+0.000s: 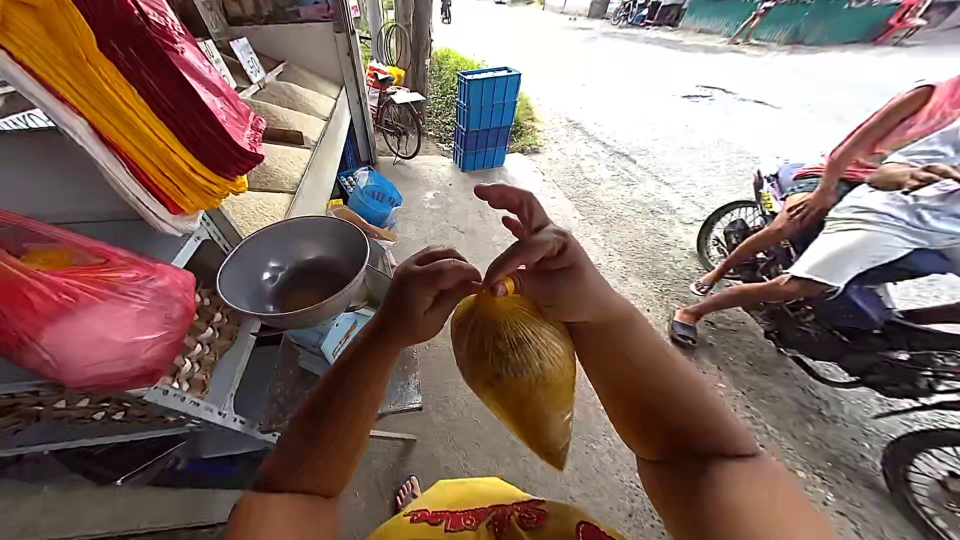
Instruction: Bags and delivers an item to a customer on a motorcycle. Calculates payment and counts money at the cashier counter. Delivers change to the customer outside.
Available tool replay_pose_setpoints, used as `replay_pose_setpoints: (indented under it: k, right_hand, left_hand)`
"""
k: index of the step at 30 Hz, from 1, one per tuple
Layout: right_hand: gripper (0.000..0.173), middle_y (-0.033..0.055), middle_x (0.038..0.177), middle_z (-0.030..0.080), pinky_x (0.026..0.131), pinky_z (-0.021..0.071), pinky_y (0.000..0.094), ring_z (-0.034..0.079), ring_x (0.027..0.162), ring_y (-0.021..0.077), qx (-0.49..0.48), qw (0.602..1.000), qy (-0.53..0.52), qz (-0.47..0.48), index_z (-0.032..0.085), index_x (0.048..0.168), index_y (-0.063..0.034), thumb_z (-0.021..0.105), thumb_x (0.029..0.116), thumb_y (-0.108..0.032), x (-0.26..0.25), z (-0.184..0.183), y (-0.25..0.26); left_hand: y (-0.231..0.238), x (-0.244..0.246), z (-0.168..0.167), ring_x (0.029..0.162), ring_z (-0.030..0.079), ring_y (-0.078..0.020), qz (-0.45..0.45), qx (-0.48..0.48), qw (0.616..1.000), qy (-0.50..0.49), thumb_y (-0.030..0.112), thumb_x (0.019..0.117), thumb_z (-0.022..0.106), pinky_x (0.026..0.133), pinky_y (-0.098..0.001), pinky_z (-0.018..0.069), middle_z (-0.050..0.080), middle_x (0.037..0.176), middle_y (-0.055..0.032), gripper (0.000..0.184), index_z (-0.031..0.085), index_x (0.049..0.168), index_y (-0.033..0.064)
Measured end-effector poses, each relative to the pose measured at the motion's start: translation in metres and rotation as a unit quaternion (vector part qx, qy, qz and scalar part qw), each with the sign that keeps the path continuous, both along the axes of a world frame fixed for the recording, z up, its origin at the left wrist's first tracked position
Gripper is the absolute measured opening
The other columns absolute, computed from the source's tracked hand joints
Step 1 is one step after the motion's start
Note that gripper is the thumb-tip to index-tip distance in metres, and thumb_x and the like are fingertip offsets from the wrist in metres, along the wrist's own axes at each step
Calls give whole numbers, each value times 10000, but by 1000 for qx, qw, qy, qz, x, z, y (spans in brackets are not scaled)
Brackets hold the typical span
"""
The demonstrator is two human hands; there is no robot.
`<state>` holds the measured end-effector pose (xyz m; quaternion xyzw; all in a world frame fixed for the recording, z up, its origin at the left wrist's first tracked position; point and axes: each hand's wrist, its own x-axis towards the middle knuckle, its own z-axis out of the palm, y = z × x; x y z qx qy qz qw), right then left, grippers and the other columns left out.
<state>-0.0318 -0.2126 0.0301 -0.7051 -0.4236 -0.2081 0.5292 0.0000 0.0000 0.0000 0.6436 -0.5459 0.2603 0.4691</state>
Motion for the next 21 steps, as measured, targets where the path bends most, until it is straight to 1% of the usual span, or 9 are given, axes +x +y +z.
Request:
replay_pose_setpoints:
  k: [3,5,6,9,11,14,15,18,21]
  right_hand:
    - [77,74,1543,483,1203,326,495,344,1492,241,17,991,68,-112,805,821,-217,819,848,-287,-7,-65,-9]
    - [68,59,1526,500,1147,404,439,385,1459,209,72,968,167,-172,792,791,-201,828,813,-256,-3,-111,1]
    - [81,57,1528,495,1117,437,426,392,1448,206,108,949,229,-191,784,774,-191,829,800,-252,1,-132,10]
    - [71,98,1575,440,1102,450,478,372,1464,256,183,883,373,-219,787,785,-141,808,781,-209,19,-192,47]
    - [53,125,1604,398,1097,457,482,381,1462,267,197,844,447,-224,797,844,-101,772,819,-142,31,-226,75]
    - [78,159,1615,359,1024,511,468,473,1380,274,190,790,543,-210,796,928,-79,756,862,-85,45,-271,118]
    - [85,178,1614,352,1030,508,463,478,1374,280,187,779,563,-204,796,932,-69,750,861,-67,50,-283,127]
    - [88,227,1638,291,1109,446,461,408,1439,305,156,756,603,-201,797,930,-45,731,873,-33,64,-314,152]
    - [54,232,1668,222,1176,341,543,272,1507,372,119,740,627,-212,788,901,-47,761,854,-43,69,-346,172]
  left_hand:
    - [-6,-9,-41,883,661,-109,84,55,992,77,159,1020,583,843,-285,553,696,860,-29,233,744,895,46]
    - [-10,-9,-70,863,677,-125,130,76,971,188,153,1012,598,822,-316,566,700,836,-37,225,732,865,48]
    - [-9,-7,-83,850,677,-123,147,85,948,268,149,1012,608,811,-325,567,697,831,-41,221,735,866,42]
    - [3,9,-121,691,607,-91,171,85,838,510,176,1034,597,696,-312,523,641,733,-17,256,702,846,38]
    - [16,20,-148,627,553,-81,188,45,752,630,167,1050,597,637,-271,484,631,720,-22,252,689,880,3]
    - [40,32,-190,552,486,-71,225,-25,633,741,169,1054,601,530,-220,413,597,699,-32,234,670,944,-27]
    - [46,37,-201,534,481,-68,235,-37,601,763,172,1054,603,507,-210,404,589,690,-32,229,670,976,-32]
    - [67,51,-228,508,475,-58,266,-39,536,801,174,1055,602,477,-193,391,571,673,-25,221,649,1021,-38]
    - [84,56,-256,503,474,-55,289,-36,500,816,165,1044,621,467,-187,388,572,678,-33,203,644,1013,-35]
